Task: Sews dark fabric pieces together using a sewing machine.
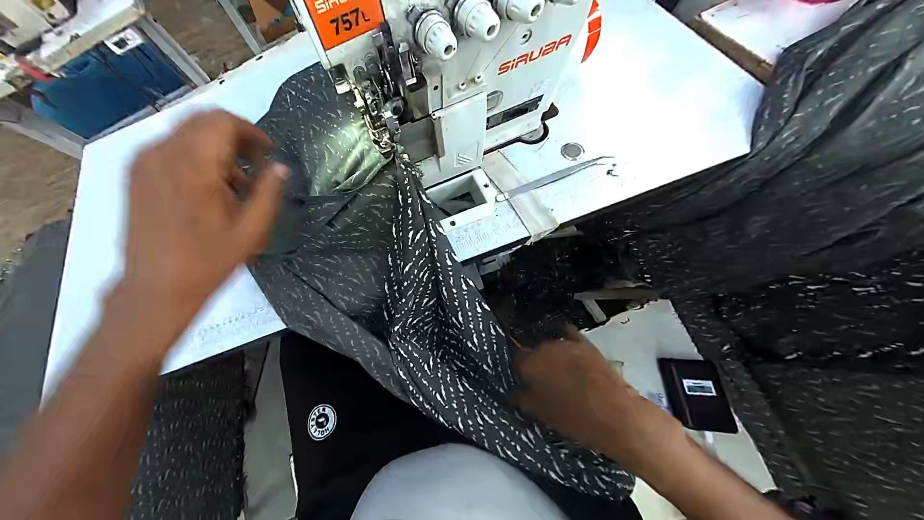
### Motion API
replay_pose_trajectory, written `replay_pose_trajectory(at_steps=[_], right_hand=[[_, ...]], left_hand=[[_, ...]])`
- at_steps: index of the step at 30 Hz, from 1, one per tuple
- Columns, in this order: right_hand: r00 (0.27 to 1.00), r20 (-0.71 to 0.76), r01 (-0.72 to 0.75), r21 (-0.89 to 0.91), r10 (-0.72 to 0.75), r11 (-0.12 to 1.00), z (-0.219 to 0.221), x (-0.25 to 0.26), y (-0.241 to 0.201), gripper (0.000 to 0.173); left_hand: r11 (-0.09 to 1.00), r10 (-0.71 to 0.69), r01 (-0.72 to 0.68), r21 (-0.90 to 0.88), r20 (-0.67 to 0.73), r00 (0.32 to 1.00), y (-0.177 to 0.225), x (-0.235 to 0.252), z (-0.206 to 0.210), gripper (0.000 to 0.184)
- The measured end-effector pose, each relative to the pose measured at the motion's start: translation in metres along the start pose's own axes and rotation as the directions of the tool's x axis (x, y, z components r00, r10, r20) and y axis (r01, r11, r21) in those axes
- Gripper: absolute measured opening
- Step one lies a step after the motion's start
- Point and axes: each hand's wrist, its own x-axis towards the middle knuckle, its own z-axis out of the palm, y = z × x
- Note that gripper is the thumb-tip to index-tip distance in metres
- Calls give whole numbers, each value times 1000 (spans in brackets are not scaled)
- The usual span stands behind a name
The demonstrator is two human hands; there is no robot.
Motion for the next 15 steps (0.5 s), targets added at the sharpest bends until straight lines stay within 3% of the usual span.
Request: replay_pose_trajectory(at_steps=[1,2,4,7,8,10,12,14,15], right_hand=[[978,-203,42,5,-41,999,-9,1,0,36],[912,-400,112,19,-95,993,-21,7,2,30],[678,-722,254,51,-140,966,-51,29,-1,22],[376,-900,417,-46,-218,908,-107,60,-24,20],[335,-893,487,-108,-300,867,-125,72,-30,22],[389,-778,545,-237,-493,804,-158,94,-35,33],[421,-693,580,-291,-585,761,-180,112,-30,22],[361,-793,716,-101,-490,691,-180,122,-18,12],[371,-872,754,83,-319,652,-169,124,-14,14]], left_hand=[[993,-51,50,-109,-7,999,36,-13,14,38],[979,-103,110,-174,53,993,66,-23,29,42],[946,-205,242,-216,180,962,100,-28,60,55],[859,-357,388,-333,152,922,113,-21,97,57],[812,-395,410,-415,128,910,114,-22,105,49],[673,-452,424,-606,116,884,118,-25,111,27],[571,-488,391,-722,85,869,121,-29,110,17],[499,-534,327,-802,13,846,125,-32,110,14],[431,-558,294,-853,4,830,129,-34,109,14]])
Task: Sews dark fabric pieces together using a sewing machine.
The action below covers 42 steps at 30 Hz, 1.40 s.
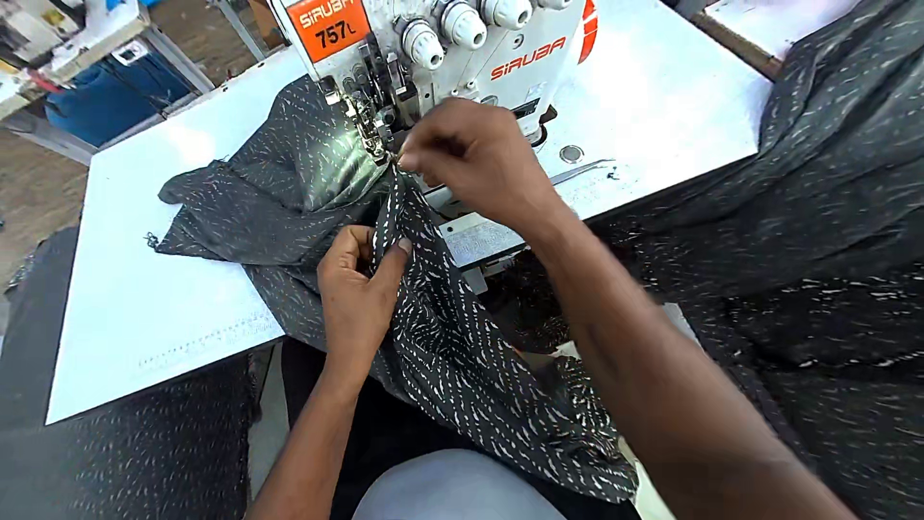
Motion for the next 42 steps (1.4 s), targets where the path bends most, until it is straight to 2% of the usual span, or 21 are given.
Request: replay_pose_trajectory(at_steps=[2,4,7,10,11,13,15,16,18,20,21,23,25,27,29,32,34,36,37,39,42], right_hand=[[920,-241,-290,118,310,950,14,-28,-1,20],[862,-292,-379,170,414,910,28,-51,-12,35],[901,-202,-353,176,385,919,38,-61,-25,39],[934,-46,-338,217,355,916,29,-55,-22,18],[932,12,-349,300,362,888,24,-54,-23,13],[910,135,-410,421,392,809,15,-52,-22,18],[884,192,-464,471,426,750,12,-48,-15,23],[883,186,-466,457,431,758,13,-43,-12,27],[893,127,-450,273,432,850,16,-35,-13,34],[909,47,-416,64,414,907,21,-32,-14,25],[915,21,-404,41,403,914,21,-33,-14,19],[925,7,-376,149,379,915,20,-36,-13,15],[922,34,-375,338,387,863,20,-41,-12,17],[902,82,-398,542,425,740,21,-43,-13,20],[880,115,-424,628,461,652,24,-48,-15,19],[876,80,-453,479,476,752,30,-53,-16,24],[881,0,-460,234,473,856,35,-49,-19,31],[891,-98,-443,39,444,896,40,-44,-22,27],[894,-130,-429,26,428,903,42,-43,-23,19],[908,-150,-373,131,391,918,42,-44,-24,12],[916,-95,-334,357,390,872,42,-51,-25,22]], left_hand=[[994,-20,17,-111,-21,1000,9,-8,2,16],[993,27,-31,-114,-38,999,12,-10,5,19],[982,174,-170,80,-49,983,12,-11,9,16],[917,301,-293,270,11,953,21,-12,12,23],[896,319,-311,318,27,947,23,-13,13,24],[825,342,-341,450,82,936,26,-18,14,28],[713,324,-373,594,192,926,30,-22,17,32],[668,299,-394,632,257,919,31,-22,20,34],[640,259,-467,610,401,879,32,-24,22,33],[715,224,-498,490,514,828,35,-21,12,24],[759,252,-492,427,504,826,39,-15,3,22],[787,368,-487,379,346,863,45,11,-14,21],[782,418,-464,416,202,886,41,45,-21,21],[745,447,-478,465,184,876,33,74,-18,19],[708,446,-499,499,231,864,27,89,-18,18],[716,425,-517,469,294,856,25,99,-26,16],[718,432,-535,446,317,844,24,102,-28,15],[701,477,-578,419,327,816,21,103,-28,15],[689,509,-605,399,328,796,19,104,-27,15],[673,560,-649,355,329,760,14,109,-28,15],[656,577,-678,332,359,734,7,115,-35,17]])
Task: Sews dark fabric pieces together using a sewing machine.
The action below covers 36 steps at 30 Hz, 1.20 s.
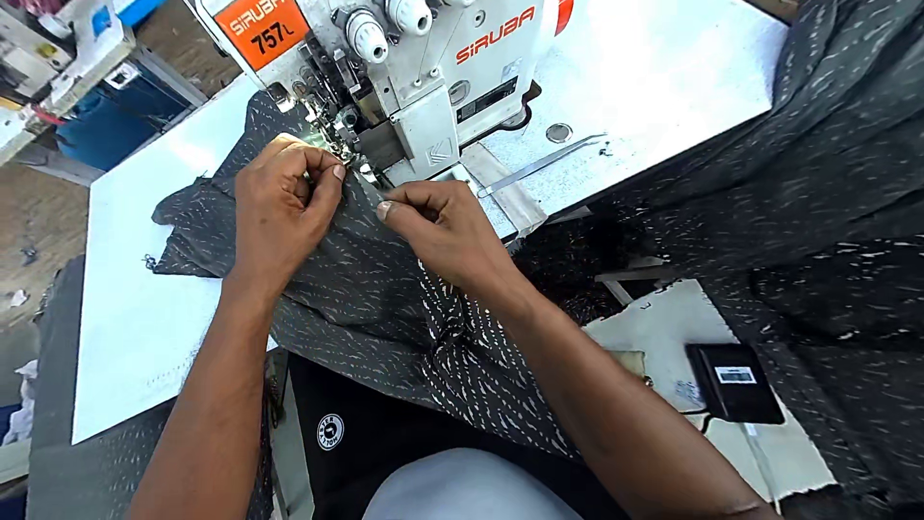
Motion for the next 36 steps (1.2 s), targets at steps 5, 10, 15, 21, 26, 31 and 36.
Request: replay_pose_trajectory(at_steps=[5,10,15,21,26,31,36], right_hand=[[983,-129,108,-169,-131,980,4,-11,6,13],[965,-154,160,-296,-212,942,10,-18,6,11],[956,-161,207,-214,-243,955,7,-21,9,15],[985,-169,51,124,-29,991,-3,-21,12,13],[985,-151,-28,363,89,931,-2,-21,16,10],[973,-225,-18,172,57,985,0,-23,16,7],[976,-166,-74,357,142,931,-1,-19,15,21]], left_hand=[[998,14,-16,57,27,1000,0,0,0,18],[995,-7,7,104,0,1000,3,-3,2,18],[991,-16,16,131,5,1000,5,-2,4,19],[973,-30,34,228,-23,999,12,-6,10,20],[971,-70,69,231,-1,998,14,-6,8,20],[1000,1,0,-5,81,997,2,-7,-5,18],[997,-53,57,-42,90,995,4,-8,-8,18]])
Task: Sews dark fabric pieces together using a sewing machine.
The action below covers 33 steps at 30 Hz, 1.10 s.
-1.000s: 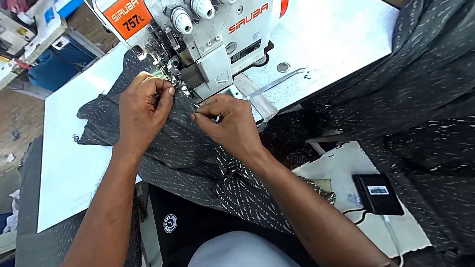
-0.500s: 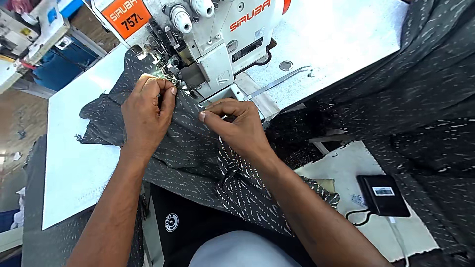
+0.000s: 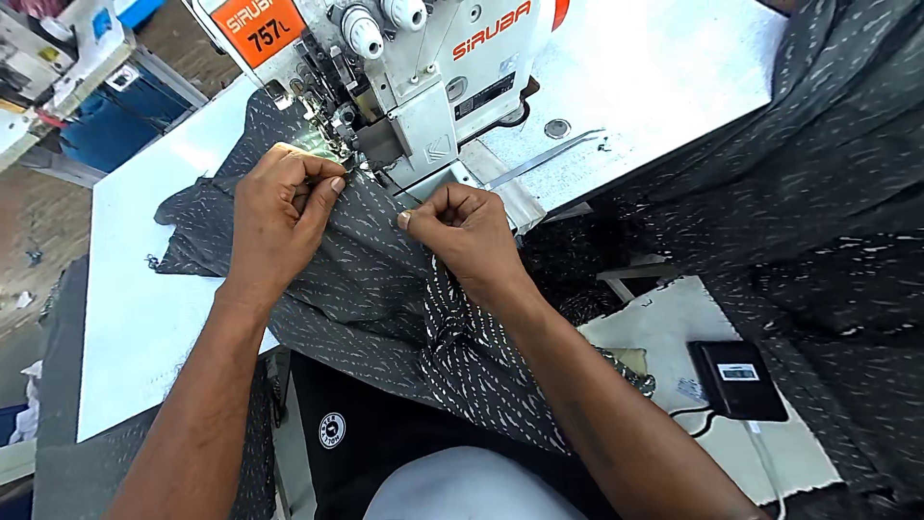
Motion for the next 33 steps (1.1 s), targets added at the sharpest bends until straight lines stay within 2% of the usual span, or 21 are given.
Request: replay_pose_trajectory(at_steps=[3,5,6,7,8,10,12,16,20,24,29,31,33], right_hand=[[1000,3,-1,-32,1,999,4,0,1,17],[995,73,-57,-78,63,995,2,0,-2,12],[980,157,-115,-76,126,990,0,2,-6,24],[946,258,-191,-40,195,981,-2,5,-9,32],[900,361,-266,7,246,964,-5,9,-12,33],[817,494,-371,55,298,927,-9,18,-11,24],[789,547,-373,63,280,926,-13,23,-8,12],[851,503,-191,29,151,981,-12,22,-3,18],[900,432,-57,-20,60,998,-8,18,-3,20],[927,370,-33,-66,55,997,2,23,1,22],[949,308,-43,-69,63,997,21,32,2,20],[947,316,-26,-101,57,995,25,30,2,20],[944,331,71,-194,-3,978,23,22,1,23]], left_hand=[[997,-26,28,65,-26,999,7,2,2,18],[986,19,-18,164,-2,1000,12,1,1,19],[976,54,-57,210,23,998,16,0,0,20],[967,77,-88,240,55,996,19,-2,-2,21],[960,92,-109,259,75,993,20,-4,-2,23],[951,92,-112,290,82,992,24,-9,1,27],[956,65,-81,282,65,996,29,-10,6,31],[976,46,-51,210,29,999,20,-11,10,36],[990,25,-38,135,96,995,12,-7,3,40],[991,131,-127,-47,109,985,-16,2,-3,38],[935,242,-206,-288,95,965,-52,29,-8,35],[933,274,-245,-265,77,959,-57,32,-9,32],[966,254,-252,-60,31,967,-45,13,-18,32]])
